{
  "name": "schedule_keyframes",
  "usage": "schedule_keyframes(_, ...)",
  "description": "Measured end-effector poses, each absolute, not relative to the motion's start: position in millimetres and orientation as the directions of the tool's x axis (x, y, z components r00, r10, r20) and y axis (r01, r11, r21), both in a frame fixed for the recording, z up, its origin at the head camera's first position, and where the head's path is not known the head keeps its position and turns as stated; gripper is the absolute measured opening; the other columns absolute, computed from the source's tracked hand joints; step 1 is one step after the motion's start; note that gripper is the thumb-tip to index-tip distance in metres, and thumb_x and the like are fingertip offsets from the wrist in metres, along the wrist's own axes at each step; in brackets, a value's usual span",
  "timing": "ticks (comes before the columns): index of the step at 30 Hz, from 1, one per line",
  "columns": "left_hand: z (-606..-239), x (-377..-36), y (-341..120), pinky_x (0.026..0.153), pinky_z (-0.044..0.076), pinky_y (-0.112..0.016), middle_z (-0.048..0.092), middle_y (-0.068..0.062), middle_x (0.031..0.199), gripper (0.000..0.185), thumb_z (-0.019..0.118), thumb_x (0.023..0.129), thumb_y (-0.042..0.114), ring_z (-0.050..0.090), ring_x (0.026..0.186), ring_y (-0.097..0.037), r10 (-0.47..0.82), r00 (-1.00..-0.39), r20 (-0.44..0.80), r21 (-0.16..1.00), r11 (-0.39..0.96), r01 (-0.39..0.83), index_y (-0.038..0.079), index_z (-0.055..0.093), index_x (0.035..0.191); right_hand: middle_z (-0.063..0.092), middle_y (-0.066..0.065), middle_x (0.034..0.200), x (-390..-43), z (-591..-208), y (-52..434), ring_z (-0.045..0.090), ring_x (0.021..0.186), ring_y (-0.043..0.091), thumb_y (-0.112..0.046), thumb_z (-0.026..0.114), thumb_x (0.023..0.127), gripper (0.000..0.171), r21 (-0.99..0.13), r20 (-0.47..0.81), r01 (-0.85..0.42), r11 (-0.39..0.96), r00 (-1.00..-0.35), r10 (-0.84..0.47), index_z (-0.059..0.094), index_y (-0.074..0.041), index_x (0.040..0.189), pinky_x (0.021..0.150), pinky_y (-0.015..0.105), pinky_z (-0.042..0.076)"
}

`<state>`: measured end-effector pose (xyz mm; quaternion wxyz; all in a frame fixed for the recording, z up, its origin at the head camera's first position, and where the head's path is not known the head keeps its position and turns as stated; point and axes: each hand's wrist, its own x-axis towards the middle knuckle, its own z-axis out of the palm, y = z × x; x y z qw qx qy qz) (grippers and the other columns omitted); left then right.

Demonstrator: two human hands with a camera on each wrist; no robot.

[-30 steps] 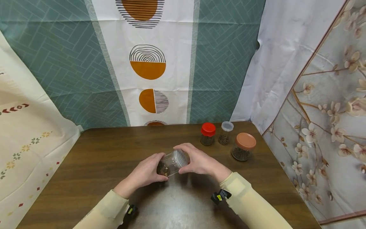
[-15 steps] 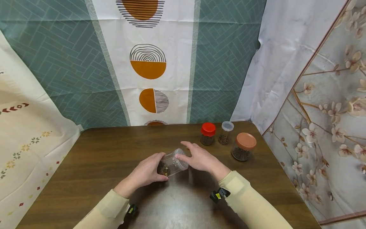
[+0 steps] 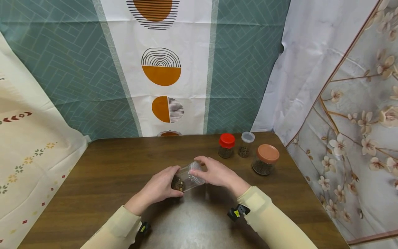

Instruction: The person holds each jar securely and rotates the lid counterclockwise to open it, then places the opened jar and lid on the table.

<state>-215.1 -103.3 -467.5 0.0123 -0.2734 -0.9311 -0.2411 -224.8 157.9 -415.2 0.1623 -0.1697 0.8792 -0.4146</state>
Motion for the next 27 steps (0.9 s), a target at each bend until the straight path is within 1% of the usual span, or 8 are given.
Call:
schedule_keyframes(2,-468,-215,-103,0.09,0.058,-0.049,0.068,-0.011,0.118,0.083,0.105,0.076,0.029,0.066,0.102,-0.026,0.503,-0.85,0.157,0.443,0.733,0.516,0.001,0.059,0.139,0.061,0.019,0.148,-225,-415,158,0.075,0.107,0.024,-0.04,0.076,0.107,0.066,-0.793,-0.139,-0.168,0.586,-0.886,-0.442,0.052,-0.011,0.161,0.08,0.041,0.065)
schedule_keyframes(7,-467,-215,-103,0.091,0.058,-0.05,0.069,-0.012,0.12,0.085,0.105,0.076,0.029,0.066,0.103,-0.026,0.501,-0.852,0.151,0.444,0.736,0.511,0.0,0.058,0.141,0.061,0.017,0.149,-224,-415,160,0.071,0.12,0.03,-0.039,0.078,0.106,0.066,-0.805,-0.123,-0.189,0.562,-0.874,-0.471,0.052,-0.013,0.161,0.081,0.037,0.065)
schedule_keyframes(10,-467,-216,-103,0.091,0.058,-0.05,0.069,-0.013,0.12,0.086,0.105,0.075,0.029,0.066,0.103,-0.027,0.503,-0.851,0.152,0.443,0.735,0.513,0.0,0.058,0.141,0.06,0.017,0.15,-224,-415,161,0.067,0.128,0.034,-0.038,0.078,0.106,0.067,-0.809,-0.112,-0.207,0.55,-0.864,-0.491,0.052,-0.012,0.161,0.083,0.037,0.064)
schedule_keyframes(13,-468,-216,-102,0.09,0.058,-0.05,0.069,-0.014,0.12,0.086,0.105,0.075,0.029,0.066,0.103,-0.027,0.504,-0.85,0.154,0.443,0.733,0.515,-0.001,0.059,0.141,0.061,0.014,0.149,-223,-415,163,0.065,0.132,0.035,-0.039,0.078,0.106,0.067,-0.803,-0.1,-0.231,0.55,-0.857,-0.506,0.051,-0.013,0.161,0.089,0.041,0.063)
schedule_keyframes(16,-467,-216,-102,0.09,0.058,-0.05,0.069,-0.014,0.12,0.086,0.105,0.075,0.029,0.066,0.103,-0.027,0.505,-0.849,0.155,0.441,0.734,0.516,-0.001,0.059,0.141,0.062,0.01,0.148,-223,-415,164,0.063,0.136,0.035,-0.04,0.078,0.105,0.067,-0.785,-0.083,-0.262,0.561,-0.854,-0.514,0.052,-0.015,0.161,0.097,0.046,0.061)
schedule_keyframes(18,-467,-216,-102,0.09,0.058,-0.05,0.069,-0.014,0.12,0.086,0.105,0.075,0.029,0.066,0.103,-0.027,0.505,-0.849,0.155,0.438,0.735,0.517,-0.001,0.059,0.141,0.063,0.008,0.147,-223,-416,166,0.061,0.138,0.034,-0.041,0.078,0.105,0.067,-0.769,-0.068,-0.288,0.57,-0.851,-0.52,0.052,-0.016,0.161,0.103,0.05,0.058)
schedule_keyframes(21,-466,-215,-101,0.09,0.058,-0.05,0.069,-0.014,0.12,0.085,0.105,0.075,0.029,0.066,0.103,-0.027,0.507,-0.849,0.153,0.437,0.736,0.518,-0.001,0.059,0.141,0.063,0.007,0.147,-223,-416,167,0.061,0.138,0.033,-0.039,0.079,0.104,0.067,-0.763,-0.051,-0.312,0.566,-0.844,-0.534,0.052,-0.016,0.161,0.107,0.054,0.055)
schedule_keyframes(27,-466,-215,-101,0.089,0.057,-0.05,0.068,-0.013,0.119,0.084,0.105,0.076,0.029,0.065,0.102,-0.027,0.509,-0.849,0.143,0.436,0.737,0.516,0.0,0.059,0.14,0.06,0.008,0.146,-222,-417,169,0.06,0.133,0.032,-0.035,0.083,0.102,0.071,-0.732,-0.027,-0.359,0.579,-0.834,-0.551,0.051,-0.015,0.163,0.107,0.058,0.054)
